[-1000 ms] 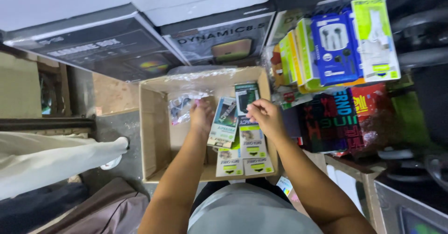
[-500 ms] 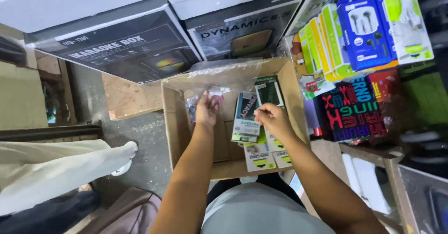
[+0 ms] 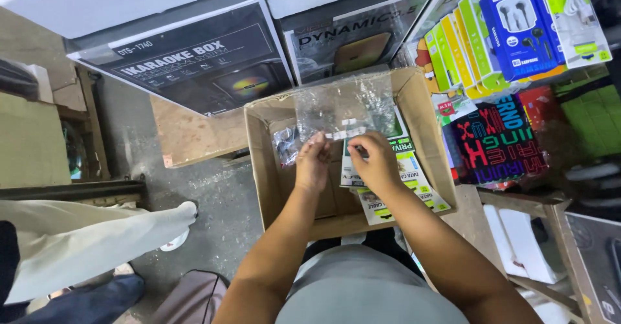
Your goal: Sorting and organizing small electronics accessories such as cables and screen protectors in a cardboard box.
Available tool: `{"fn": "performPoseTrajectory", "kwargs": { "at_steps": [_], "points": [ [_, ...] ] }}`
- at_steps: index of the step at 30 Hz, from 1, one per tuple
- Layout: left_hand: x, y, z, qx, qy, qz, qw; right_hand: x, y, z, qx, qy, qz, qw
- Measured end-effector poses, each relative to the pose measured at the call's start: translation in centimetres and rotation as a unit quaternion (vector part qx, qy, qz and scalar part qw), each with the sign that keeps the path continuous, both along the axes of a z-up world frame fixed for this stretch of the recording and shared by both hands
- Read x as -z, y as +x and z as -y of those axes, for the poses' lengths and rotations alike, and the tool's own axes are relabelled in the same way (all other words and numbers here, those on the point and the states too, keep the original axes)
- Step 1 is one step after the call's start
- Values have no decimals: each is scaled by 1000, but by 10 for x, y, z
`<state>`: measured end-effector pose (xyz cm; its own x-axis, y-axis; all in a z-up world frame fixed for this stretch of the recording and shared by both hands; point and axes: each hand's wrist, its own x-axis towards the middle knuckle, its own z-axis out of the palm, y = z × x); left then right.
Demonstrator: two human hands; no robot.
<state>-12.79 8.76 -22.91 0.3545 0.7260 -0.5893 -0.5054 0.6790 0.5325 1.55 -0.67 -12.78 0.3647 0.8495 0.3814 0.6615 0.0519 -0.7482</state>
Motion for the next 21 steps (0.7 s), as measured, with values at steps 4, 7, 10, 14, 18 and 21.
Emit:
{"fn": "performPoseTrajectory", "kwargs": {
  "at_steps": [4, 7, 10, 14, 18, 21],
  "points": [
    [-1, 0, 11, 12, 75, 26, 997, -21, -13, -8, 6, 14, 118, 993],
    [-11, -1, 16, 23, 157, -9, 987, -28, -19, -14, 20, 14, 173, 985],
    [-19, -1, 20, 31, 175, -18, 984, -31, -19, -23, 29, 14, 222, 974],
    [16, -2, 21, 22, 212, -87, 973, -16, -3, -31, 84, 9, 158, 984],
    [31, -8, 13, -26, 111, -81, 990, -31, 21, -22, 77, 54, -35, 995],
    [18, -14, 10, 141, -68, -131, 979, -50, 22, -6, 75, 23, -52, 996]
  ]
}}
